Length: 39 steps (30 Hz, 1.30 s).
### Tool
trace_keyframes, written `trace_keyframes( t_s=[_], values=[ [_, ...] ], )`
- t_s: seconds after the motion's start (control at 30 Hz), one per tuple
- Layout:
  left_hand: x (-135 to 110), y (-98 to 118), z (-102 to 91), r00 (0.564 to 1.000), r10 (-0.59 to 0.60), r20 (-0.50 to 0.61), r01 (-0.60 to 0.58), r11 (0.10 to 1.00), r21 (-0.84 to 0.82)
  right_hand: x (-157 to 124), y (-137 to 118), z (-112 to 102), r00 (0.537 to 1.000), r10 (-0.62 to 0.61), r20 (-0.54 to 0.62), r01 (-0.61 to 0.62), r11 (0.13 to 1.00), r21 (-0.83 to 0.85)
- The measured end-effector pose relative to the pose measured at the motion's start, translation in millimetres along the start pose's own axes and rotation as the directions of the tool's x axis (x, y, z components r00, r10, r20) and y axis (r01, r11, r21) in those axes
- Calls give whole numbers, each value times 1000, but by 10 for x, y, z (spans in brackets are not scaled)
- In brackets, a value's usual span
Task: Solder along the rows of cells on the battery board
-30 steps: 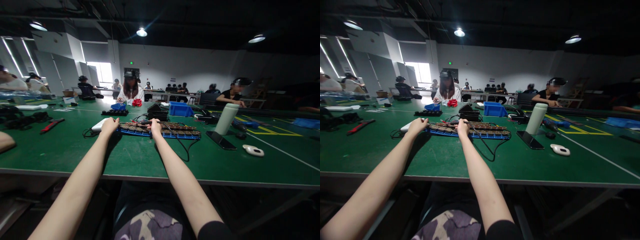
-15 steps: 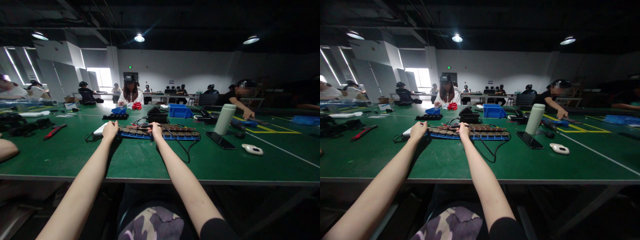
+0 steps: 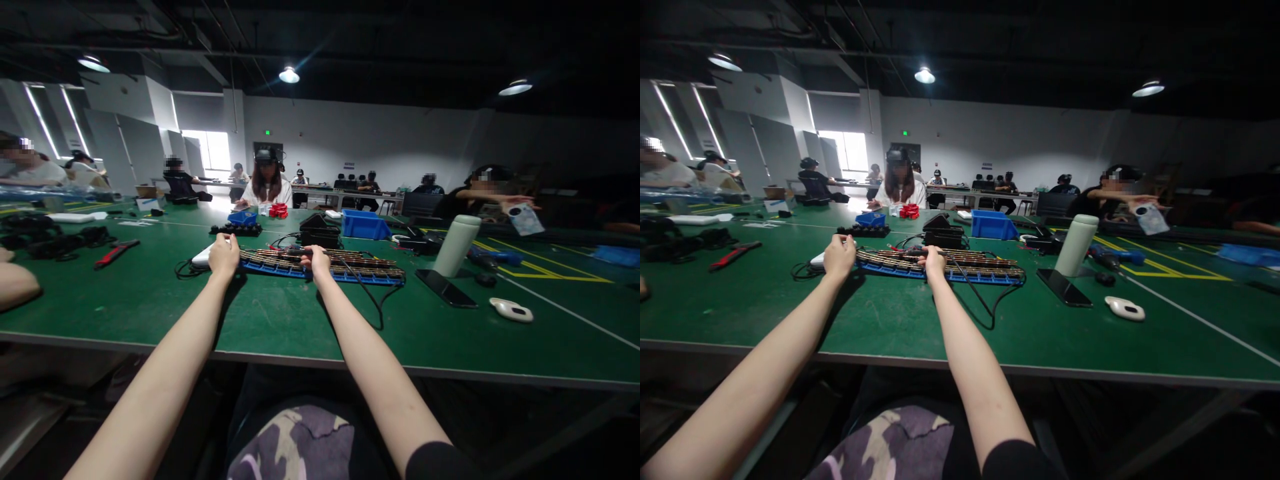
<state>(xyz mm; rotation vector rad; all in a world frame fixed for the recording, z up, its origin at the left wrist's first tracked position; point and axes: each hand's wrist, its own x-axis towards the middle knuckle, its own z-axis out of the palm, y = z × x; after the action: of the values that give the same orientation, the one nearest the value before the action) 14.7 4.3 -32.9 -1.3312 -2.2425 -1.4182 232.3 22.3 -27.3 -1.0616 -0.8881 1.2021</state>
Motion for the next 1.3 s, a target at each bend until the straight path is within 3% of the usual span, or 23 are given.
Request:
trace_keyframes(
  t_s=[0.23,0.4,0.7,0.87,1.13,1.3],
  values=[
    [-18,-13,36,984,97,-147,-107,992,-63,-11,-2,-17,1000,-2,14,2,1000,-27],
    [-23,-28,72,950,184,-251,-204,977,-58,41,57,-30,993,-100,68,109,985,-135],
    [-44,-37,110,922,240,-305,-265,963,-43,-95,37,-45,913,-306,272,399,809,-431],
    [-84,-25,135,918,273,-288,-296,954,-38,-134,23,-79,898,-318,304,437,729,-527],
    [-154,-37,202,936,319,-149,-320,947,15,-132,112,-115,943,-196,269,291,878,-380],
    [-172,-32,252,959,278,-61,-283,954,-96,-111,139,-104,954,-166,251,244,916,-319]
  ],
)
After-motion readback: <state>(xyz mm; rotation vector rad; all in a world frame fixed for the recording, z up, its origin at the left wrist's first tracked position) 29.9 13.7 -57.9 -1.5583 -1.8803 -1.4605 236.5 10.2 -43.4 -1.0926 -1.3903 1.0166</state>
